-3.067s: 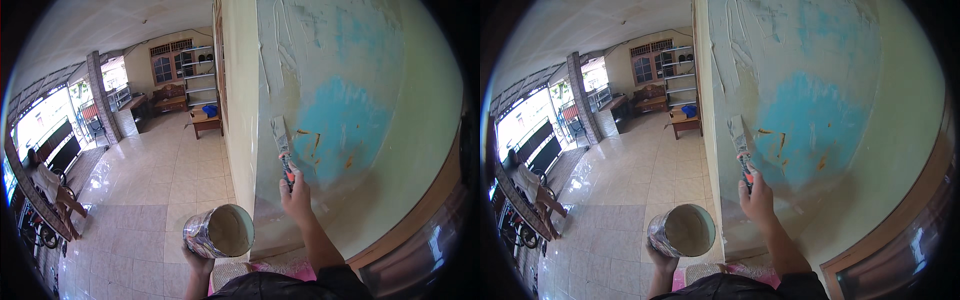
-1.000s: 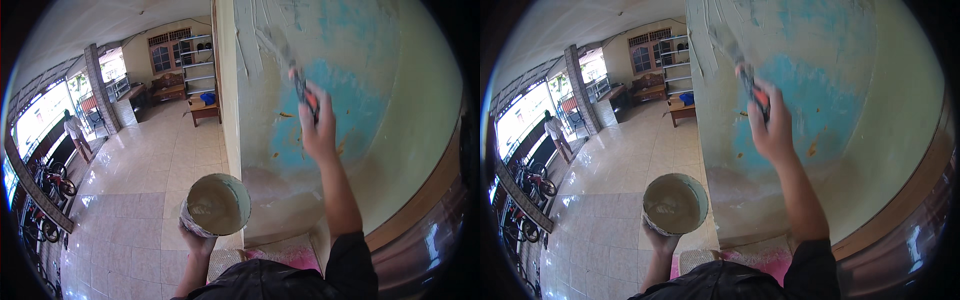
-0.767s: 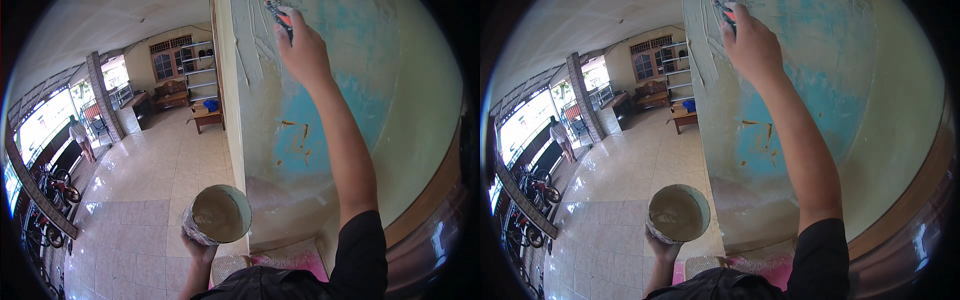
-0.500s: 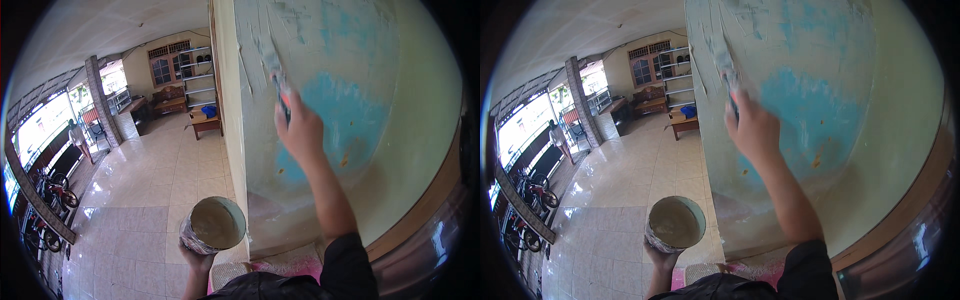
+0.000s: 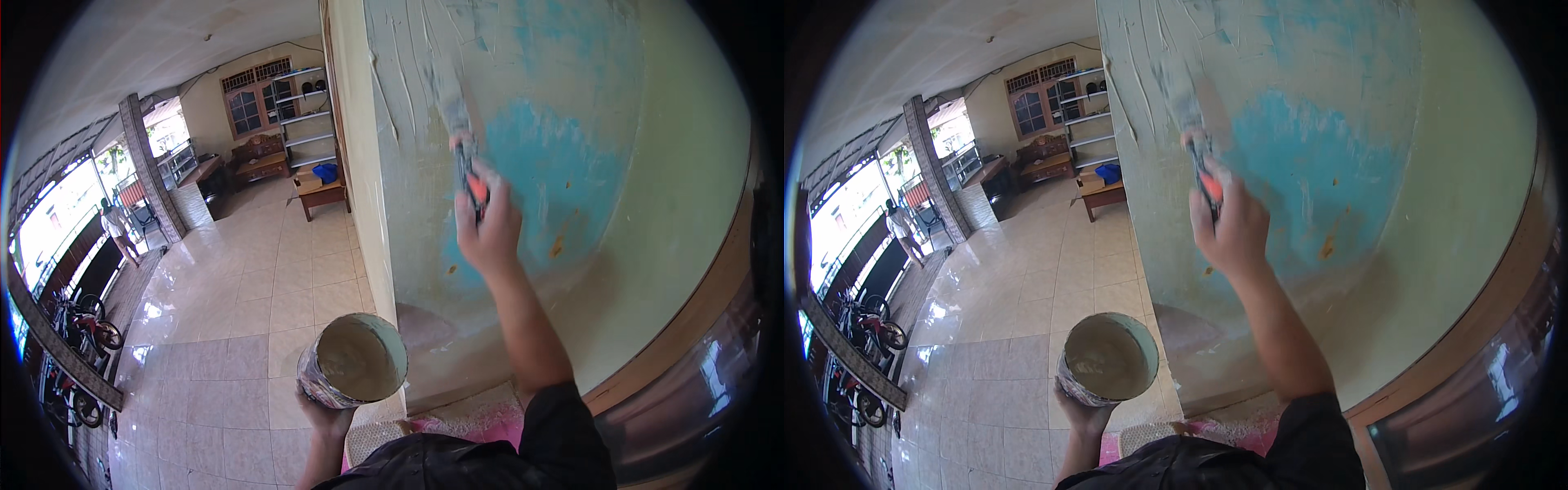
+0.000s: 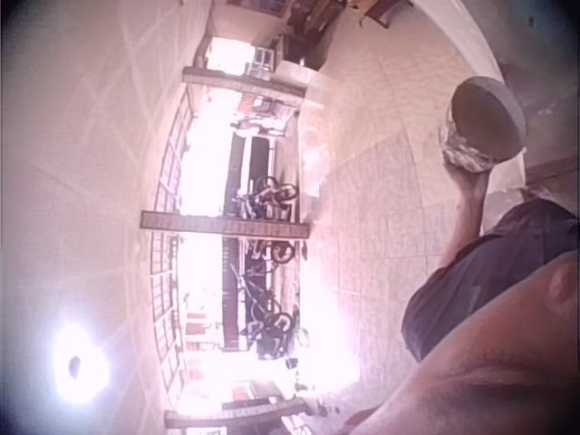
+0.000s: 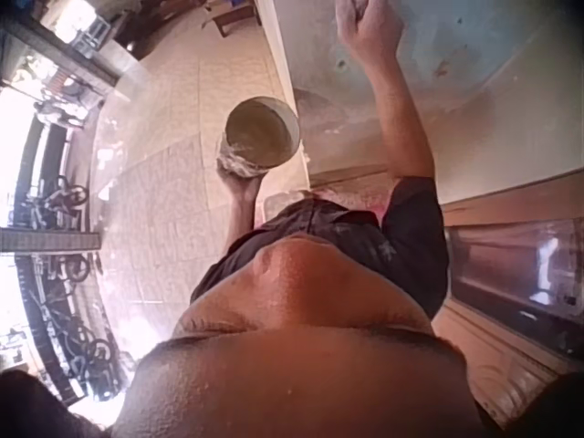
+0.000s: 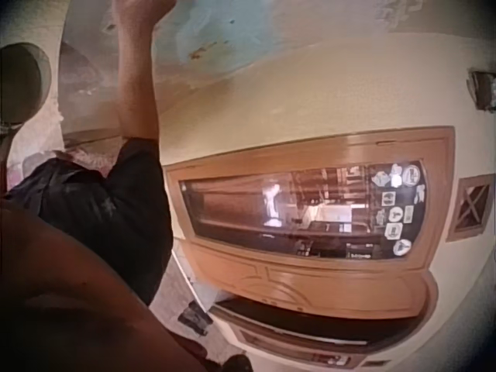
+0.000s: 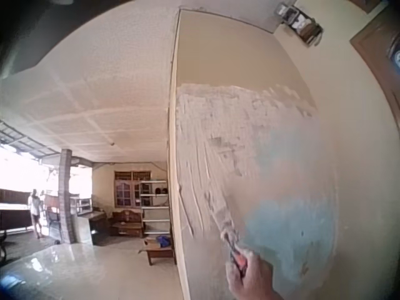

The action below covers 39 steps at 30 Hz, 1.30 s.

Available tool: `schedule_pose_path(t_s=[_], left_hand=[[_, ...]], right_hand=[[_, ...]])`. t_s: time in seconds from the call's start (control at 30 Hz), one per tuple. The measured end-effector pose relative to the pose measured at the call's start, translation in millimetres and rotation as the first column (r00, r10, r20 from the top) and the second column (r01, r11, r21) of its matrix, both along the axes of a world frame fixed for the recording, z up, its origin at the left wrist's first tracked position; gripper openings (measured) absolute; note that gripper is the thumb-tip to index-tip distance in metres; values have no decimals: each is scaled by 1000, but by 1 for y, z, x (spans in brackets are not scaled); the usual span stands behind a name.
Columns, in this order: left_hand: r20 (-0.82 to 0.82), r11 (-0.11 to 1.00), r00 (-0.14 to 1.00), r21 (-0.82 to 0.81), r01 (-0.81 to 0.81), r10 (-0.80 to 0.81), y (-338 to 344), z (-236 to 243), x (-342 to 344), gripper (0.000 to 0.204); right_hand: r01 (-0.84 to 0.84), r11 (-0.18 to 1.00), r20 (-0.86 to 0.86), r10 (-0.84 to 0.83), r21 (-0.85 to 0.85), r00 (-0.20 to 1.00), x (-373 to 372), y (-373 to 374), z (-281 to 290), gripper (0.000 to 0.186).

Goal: The person applies putty to a wall with a scraper, taking the putty from a bucket and spreading it onto the wall.

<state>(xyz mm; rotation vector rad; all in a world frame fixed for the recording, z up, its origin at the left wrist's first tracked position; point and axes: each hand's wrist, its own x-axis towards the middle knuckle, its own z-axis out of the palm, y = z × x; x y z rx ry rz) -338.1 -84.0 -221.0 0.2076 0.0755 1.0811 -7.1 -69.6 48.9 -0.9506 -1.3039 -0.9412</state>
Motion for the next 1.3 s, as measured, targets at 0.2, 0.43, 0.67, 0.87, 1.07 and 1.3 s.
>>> schedule_pose_path(t_s=[0.2,0.43,0.67,0.87,1.07,1.3], left_hand=[[-122,998,992,57,-25,32,2,0,8,84],[-133,999,990,20,-38,40,3,-10,4,86],[-88,999,995,-8,-36,35,3,-3,8,84],[83,987,995,-155,-33,46,5,5,17,79],[-43,998,998,-60,-37,34,0,7,17,78],[4,996,1000,-88,-24,24,1,15,23,77]], right_hand=[[88,986,-69,-99,-145,993,-13,9,50,38],[46,960,-125,-83,-277,989,7,11,-131,39],[-76,992,-78,68,-100,995,17,24,-80,41],[231,899,-84,-280,-372,956,-3,27,-52,38],[127,932,-90,-167,-339,982,13,20,-155,42],[-154,986,-88,148,-58,985,24,16,-90,43]])
